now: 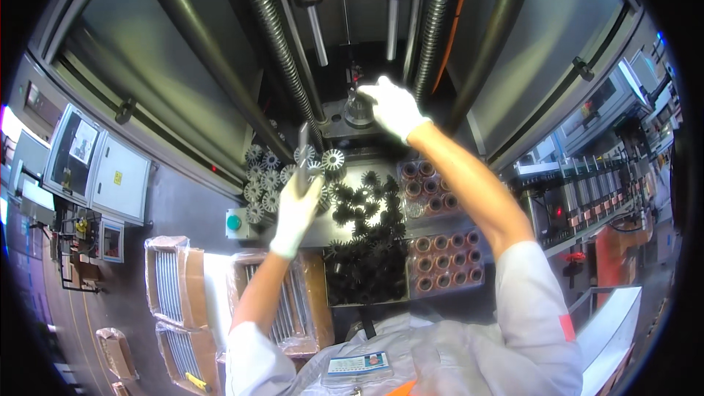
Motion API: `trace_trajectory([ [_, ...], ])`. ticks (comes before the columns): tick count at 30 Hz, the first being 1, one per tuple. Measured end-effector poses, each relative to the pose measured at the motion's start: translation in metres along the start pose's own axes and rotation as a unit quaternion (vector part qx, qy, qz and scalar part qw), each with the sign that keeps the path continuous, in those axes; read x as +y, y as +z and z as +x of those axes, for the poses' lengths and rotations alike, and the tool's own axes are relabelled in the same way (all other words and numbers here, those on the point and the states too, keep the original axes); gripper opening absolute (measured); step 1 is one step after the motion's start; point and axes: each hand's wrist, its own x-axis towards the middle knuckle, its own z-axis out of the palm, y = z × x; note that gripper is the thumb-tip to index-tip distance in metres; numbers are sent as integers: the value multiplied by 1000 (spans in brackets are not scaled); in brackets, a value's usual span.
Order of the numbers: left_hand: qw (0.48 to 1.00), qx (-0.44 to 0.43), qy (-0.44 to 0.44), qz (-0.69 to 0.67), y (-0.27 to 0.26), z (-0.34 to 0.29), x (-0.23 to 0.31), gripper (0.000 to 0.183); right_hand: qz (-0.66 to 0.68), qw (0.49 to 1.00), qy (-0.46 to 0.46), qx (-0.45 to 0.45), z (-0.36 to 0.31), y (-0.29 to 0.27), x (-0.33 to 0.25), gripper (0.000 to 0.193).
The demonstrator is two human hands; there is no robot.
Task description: The person places metal components into a press machine, operates the press, and then moves the assembled rotor shafts from a conveyor belt into a storage bin. The person also uses a utility knife to open cardboard boxes containing additional metal parts.
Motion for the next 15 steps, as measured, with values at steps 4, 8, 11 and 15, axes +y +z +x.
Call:
trace_trajectory([
  [4,995,-31,83,-52,69,80,71,21,90,994,12,65,-52,-30,-15,38],
  [8,981,-12,179,-77,110,133,117,17,59,994,33,-81,-168,-101,-7,31],
  [11,974,0,190,-123,120,159,142,28,19,993,83,-80,-252,-132,13,27],
  [15,918,79,383,71,88,238,136,21,24,978,188,-89,-332,-177,7,24],
])
